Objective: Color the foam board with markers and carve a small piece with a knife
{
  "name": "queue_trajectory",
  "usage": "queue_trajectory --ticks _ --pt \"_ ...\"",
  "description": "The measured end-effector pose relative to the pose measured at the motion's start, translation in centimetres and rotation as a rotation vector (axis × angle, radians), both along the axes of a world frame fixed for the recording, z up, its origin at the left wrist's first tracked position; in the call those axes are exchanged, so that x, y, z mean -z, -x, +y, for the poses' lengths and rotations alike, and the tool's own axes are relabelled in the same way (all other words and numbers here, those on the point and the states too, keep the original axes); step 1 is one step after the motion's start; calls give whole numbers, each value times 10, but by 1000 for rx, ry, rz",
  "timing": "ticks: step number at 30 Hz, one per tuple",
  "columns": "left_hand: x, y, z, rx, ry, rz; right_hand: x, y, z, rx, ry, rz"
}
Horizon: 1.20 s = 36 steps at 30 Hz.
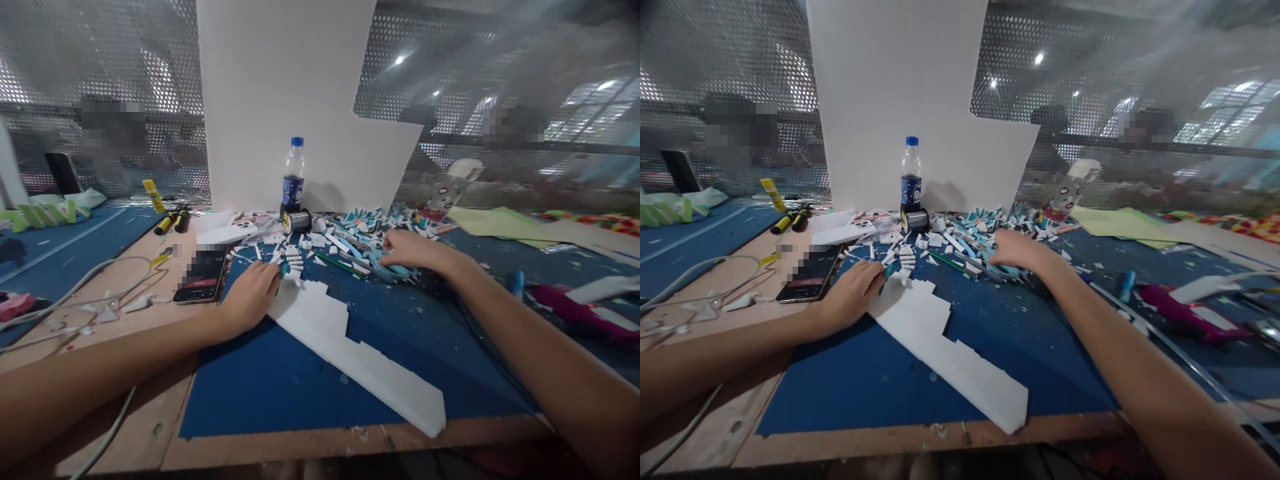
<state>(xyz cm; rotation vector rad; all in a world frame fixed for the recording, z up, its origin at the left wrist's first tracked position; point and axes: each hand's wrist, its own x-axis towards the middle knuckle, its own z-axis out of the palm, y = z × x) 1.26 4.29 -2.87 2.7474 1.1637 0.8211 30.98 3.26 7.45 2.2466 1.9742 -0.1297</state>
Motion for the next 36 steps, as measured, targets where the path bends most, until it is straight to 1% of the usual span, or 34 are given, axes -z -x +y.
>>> queue_trajectory --ticks 4,6,10,13,17,22,26,28,31,33,36 --pt "1 0 2 -12 -65 -41 12 -13 -1 83 139 -68" --pt "0 0 2 -4 -79 -54 17 -18 0 95 161 -70" --pt "-3 -2 0 72 -54 -39 24 -29 1 93 159 -63" --pt "-5 -2 -2 96 -35 -23 24 -34 0 87 168 -42" --pt "-3 -2 -2 67 -29 -16 14 -37 -2 74 129 10" --pt "-3 -2 -3 43 -6 -36 1 -43 -7 17 -4 184" --pt "-3 -1 -3 33 31 -75 0 -45 -11 -15 -84 388" --pt "-3 -1 0 19 57 -103 5 -43 -11 -42 -138 474" --pt "-1 0 4 -6 100 -142 17 -35 -6 -106 -200 564" --pt "-1 1 7 -16 129 -158 25 -26 -4 -173 -199 592" --pt "0 2 10 -27 163 -179 35 -10 -5 -298 -151 579"
